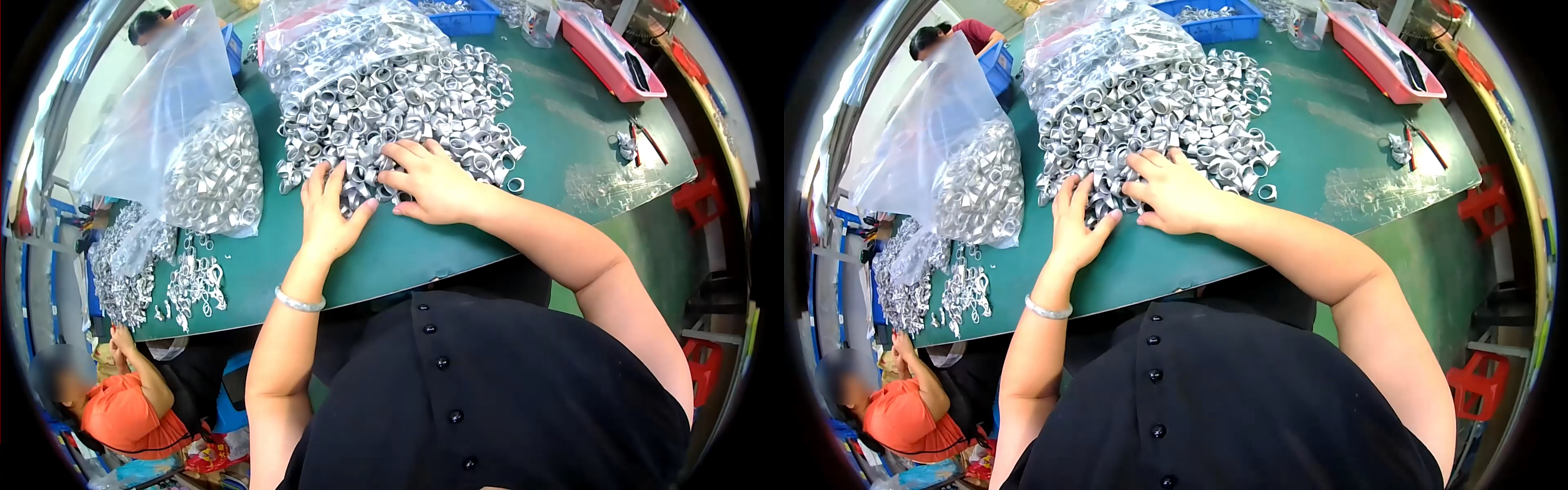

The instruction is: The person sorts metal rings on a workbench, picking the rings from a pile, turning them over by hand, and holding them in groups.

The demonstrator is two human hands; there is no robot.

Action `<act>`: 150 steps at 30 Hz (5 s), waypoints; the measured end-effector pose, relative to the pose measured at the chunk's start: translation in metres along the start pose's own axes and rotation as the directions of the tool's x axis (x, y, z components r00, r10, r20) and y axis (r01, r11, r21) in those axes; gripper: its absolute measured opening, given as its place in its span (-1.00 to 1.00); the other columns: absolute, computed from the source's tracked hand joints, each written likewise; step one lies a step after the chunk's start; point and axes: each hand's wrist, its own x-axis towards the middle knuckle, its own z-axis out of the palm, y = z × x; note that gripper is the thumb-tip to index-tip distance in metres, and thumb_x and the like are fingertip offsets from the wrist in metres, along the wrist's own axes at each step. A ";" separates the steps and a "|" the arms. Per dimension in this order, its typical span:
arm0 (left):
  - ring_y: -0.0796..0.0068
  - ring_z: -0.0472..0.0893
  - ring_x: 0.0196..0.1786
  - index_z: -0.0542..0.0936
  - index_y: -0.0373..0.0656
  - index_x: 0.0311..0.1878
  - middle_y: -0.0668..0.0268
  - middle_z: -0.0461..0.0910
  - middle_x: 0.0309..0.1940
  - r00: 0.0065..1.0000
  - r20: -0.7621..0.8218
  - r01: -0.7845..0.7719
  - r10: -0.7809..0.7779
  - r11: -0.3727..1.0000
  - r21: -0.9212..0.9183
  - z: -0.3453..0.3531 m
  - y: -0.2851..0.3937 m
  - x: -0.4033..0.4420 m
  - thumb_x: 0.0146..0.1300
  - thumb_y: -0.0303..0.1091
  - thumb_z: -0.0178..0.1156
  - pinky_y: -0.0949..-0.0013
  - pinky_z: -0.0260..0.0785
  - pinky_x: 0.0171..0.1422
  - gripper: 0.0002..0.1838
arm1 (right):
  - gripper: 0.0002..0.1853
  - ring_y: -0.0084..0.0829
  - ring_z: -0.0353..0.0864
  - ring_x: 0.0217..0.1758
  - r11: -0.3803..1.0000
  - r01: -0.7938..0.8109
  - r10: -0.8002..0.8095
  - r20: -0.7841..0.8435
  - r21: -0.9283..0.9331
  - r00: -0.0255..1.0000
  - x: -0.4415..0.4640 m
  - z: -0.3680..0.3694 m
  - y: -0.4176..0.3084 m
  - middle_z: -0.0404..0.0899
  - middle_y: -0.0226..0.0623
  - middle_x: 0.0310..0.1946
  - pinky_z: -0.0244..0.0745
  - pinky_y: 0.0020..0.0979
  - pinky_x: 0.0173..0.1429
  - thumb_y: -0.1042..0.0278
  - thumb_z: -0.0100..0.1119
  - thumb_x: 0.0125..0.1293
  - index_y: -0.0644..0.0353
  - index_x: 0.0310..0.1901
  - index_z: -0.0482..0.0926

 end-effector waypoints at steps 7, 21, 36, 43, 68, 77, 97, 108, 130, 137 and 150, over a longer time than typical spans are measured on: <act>-0.04 0.19 0.23 0.45 -0.16 0.09 0.03 0.23 0.20 0.995 0.062 -0.080 0.083 0.995 -0.058 -0.010 0.021 -0.040 -0.10 -0.25 0.32 0.06 0.08 0.28 -0.41 | -0.51 -0.01 0.20 0.24 0.967 0.083 -0.099 0.055 0.239 0.994 -0.018 -0.017 0.000 0.25 -0.06 0.16 0.13 -0.07 0.25 0.33 0.31 -0.09 0.12 -0.04 0.45; 0.18 0.36 0.18 0.45 -0.24 0.08 0.07 0.33 0.14 0.956 -0.250 0.053 -0.151 0.932 -0.360 -0.012 0.024 -0.071 -0.02 -0.50 0.20 0.26 0.21 0.23 -0.50 | -0.82 -0.31 0.37 -0.14 0.981 0.092 -0.091 -0.017 0.169 0.996 0.012 -0.008 -0.018 0.40 -0.35 -0.32 0.21 -0.33 -0.03 0.44 0.15 0.06 0.08 -0.26 0.61; 0.25 0.45 0.04 0.55 -0.27 -0.10 0.09 0.41 0.06 0.951 -0.284 0.012 -0.124 0.931 -0.364 -0.009 0.019 -0.075 0.05 -0.54 0.17 0.31 0.29 0.13 -0.72 | -0.81 -0.40 0.46 -0.22 0.833 -0.011 0.039 -0.038 0.553 0.999 0.018 0.001 -0.007 0.48 -0.36 -0.35 0.37 -0.35 -0.13 0.61 0.12 -0.03 0.13 -0.34 0.54; 0.23 0.44 0.05 0.57 -0.27 -0.15 0.09 0.42 0.05 0.948 -0.294 0.002 -0.120 0.928 -0.372 -0.008 0.024 -0.073 0.05 -0.54 0.17 0.29 0.28 0.13 -0.76 | -0.82 -0.55 0.54 -0.39 -0.498 -0.298 0.231 0.455 0.815 0.860 0.002 -0.023 -0.006 0.59 -0.25 -0.32 0.44 -0.58 -0.31 0.52 0.17 0.17 0.23 -0.16 0.52; 0.25 0.42 0.08 0.58 -0.24 -0.15 0.12 0.42 0.05 0.958 -0.266 0.001 -0.104 0.932 -0.362 -0.018 0.036 -0.080 0.06 -0.54 0.16 0.28 0.23 0.18 -0.76 | -0.73 -0.34 0.42 -0.18 0.914 -0.008 -0.043 0.117 0.406 0.992 -0.010 -0.018 -0.014 0.39 -0.29 -0.24 0.35 -0.38 -0.11 0.45 0.34 -0.10 0.17 -0.28 0.58; 0.16 0.41 0.05 0.58 -0.24 -0.20 0.10 0.44 0.00 0.962 -0.265 -0.050 -0.057 0.924 -0.378 -0.019 0.046 -0.076 -0.01 -0.54 0.20 0.27 0.31 0.06 -0.76 | -0.70 -0.56 0.51 -0.33 -0.503 -0.318 0.066 0.403 0.804 0.913 -0.034 -0.029 -0.001 0.52 -0.11 -0.14 0.39 -0.56 -0.31 0.37 0.18 0.16 0.32 -0.11 0.42; 0.53 0.53 -0.23 0.54 -0.33 -0.13 0.18 0.51 -0.13 0.998 0.056 0.056 -0.025 0.743 -0.667 -0.005 0.077 -0.073 0.11 -0.60 0.13 0.55 0.40 -0.19 -0.78 | -0.89 -0.30 0.50 -0.36 0.919 -0.268 0.253 0.087 0.288 0.964 -0.053 -0.024 -0.025 0.44 -0.29 -0.44 0.42 -0.35 -0.30 0.39 0.25 0.04 0.18 -0.39 0.56; 0.53 0.54 -0.19 0.51 -0.32 -0.04 0.21 0.49 -0.08 0.957 0.264 0.288 -0.117 0.468 -0.836 0.001 0.073 -0.077 0.25 -0.52 0.03 0.52 0.43 -0.16 -0.77 | -0.79 -0.39 0.52 -0.33 -0.666 -0.138 0.143 0.307 0.733 0.941 -0.062 -0.029 -0.013 0.46 -0.02 -0.07 0.42 -0.53 -0.43 0.34 0.02 0.31 0.27 -0.12 0.42; 0.48 0.41 -0.39 0.47 -0.26 -0.25 0.25 0.42 -0.36 0.620 0.781 0.597 -0.074 -0.602 -0.531 -0.005 0.075 -0.075 0.30 -0.28 0.02 0.54 0.23 -0.47 -0.79 | -0.84 -0.48 0.52 -0.44 0.453 -0.406 0.410 0.220 0.794 0.885 -0.038 -0.019 -0.017 0.56 -0.36 -0.48 0.41 -0.48 -0.35 0.33 0.17 0.18 0.20 -0.26 0.58; 0.49 0.40 -0.39 0.46 -0.28 -0.21 0.25 0.43 -0.35 0.619 0.782 0.618 -0.072 -0.570 -0.541 -0.005 0.078 -0.074 0.29 -0.31 0.03 0.54 0.22 -0.45 -0.80 | -0.83 -0.57 0.51 -0.51 -0.454 -0.343 0.333 0.514 0.822 0.791 -0.059 -0.039 -0.004 0.55 -0.36 -0.49 0.36 -0.63 -0.47 0.34 0.08 0.29 0.26 -0.20 0.52; 0.51 0.39 -0.39 0.46 -0.26 -0.21 0.26 0.42 -0.34 0.606 0.791 0.653 -0.082 -0.517 -0.553 -0.004 0.085 -0.070 0.29 -0.32 0.03 0.56 0.24 -0.45 -0.82 | -0.74 -0.58 0.48 -0.35 -0.120 -0.435 0.523 0.429 0.893 0.737 -0.080 -0.056 0.002 0.52 -0.33 -0.26 0.42 -0.55 -0.32 0.33 0.13 0.22 0.26 -0.10 0.49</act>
